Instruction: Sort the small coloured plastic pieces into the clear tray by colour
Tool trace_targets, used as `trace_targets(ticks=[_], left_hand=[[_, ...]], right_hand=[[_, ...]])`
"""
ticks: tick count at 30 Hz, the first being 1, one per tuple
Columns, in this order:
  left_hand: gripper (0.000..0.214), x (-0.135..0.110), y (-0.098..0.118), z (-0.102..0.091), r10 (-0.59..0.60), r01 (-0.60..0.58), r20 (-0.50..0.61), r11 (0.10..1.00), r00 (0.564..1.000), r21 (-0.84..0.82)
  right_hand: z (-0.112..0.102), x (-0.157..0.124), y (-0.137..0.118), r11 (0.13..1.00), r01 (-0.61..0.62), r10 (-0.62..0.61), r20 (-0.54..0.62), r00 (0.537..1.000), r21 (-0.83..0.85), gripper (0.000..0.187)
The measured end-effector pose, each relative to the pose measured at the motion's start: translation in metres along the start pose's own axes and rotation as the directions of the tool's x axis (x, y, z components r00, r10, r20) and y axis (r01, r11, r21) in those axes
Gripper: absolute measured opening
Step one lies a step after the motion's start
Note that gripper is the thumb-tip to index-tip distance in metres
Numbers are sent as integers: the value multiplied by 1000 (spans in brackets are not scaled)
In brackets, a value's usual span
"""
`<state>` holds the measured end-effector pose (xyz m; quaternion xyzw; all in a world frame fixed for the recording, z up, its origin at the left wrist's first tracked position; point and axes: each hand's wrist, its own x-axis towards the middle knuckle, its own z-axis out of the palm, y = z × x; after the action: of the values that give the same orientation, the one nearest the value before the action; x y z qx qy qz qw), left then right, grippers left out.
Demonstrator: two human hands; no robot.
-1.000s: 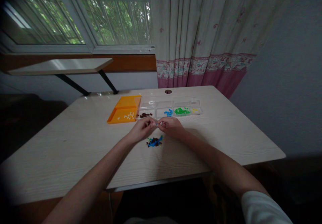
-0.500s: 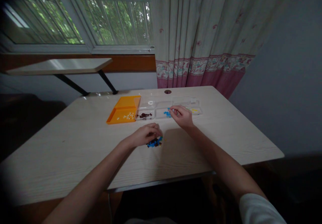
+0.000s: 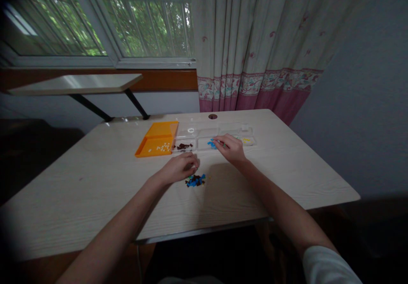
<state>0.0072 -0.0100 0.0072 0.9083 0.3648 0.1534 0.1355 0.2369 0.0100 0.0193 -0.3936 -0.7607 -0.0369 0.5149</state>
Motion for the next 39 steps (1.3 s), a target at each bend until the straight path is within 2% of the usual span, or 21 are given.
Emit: trace_targets(ticks=[6,10,14,18,21,24,28,31,35,39], left_hand=[[10,1,-4,3,18,-18,-7,1000,1000,-22],[13,1,-6,5,18,-19,-9,999,1000,-43],[21,1,-6,6,23,-23,-14,998,1000,-58],[24,1,-5,4,-27,26,-31,999,999,-44],[19,1,-3,2,-91,93,-45,995,995,29],[17,1,-3,1,-106,110,-48,990,993,87],[16,2,-2,3,-74,77,-40,993,996,84],[16,2,-2,6,-75,78,-40,994,996,73],[16,3,-1,6,-54,57,-71,998,996,38],[18,4,2,4,-66,59,-145,997,987,-53]], right_hand=[[2,-1,5,999,20,-19,31,999,-26,21],[9,-4,18,994,-72,82,114,990,-85,21],[16,-8,31,965,-173,215,212,953,-199,21],[17,-9,35,958,-187,243,262,934,-219,22],[17,-9,31,969,-159,211,303,929,-188,21],[18,-9,22,988,-81,128,419,899,-128,20],[25,-15,7,999,14,6,607,795,-28,17],[29,-20,-1,998,65,-59,678,733,16,16],[29,-22,-5,993,104,-116,680,724,58,15],[27,-21,-6,991,100,-130,648,751,83,14]])
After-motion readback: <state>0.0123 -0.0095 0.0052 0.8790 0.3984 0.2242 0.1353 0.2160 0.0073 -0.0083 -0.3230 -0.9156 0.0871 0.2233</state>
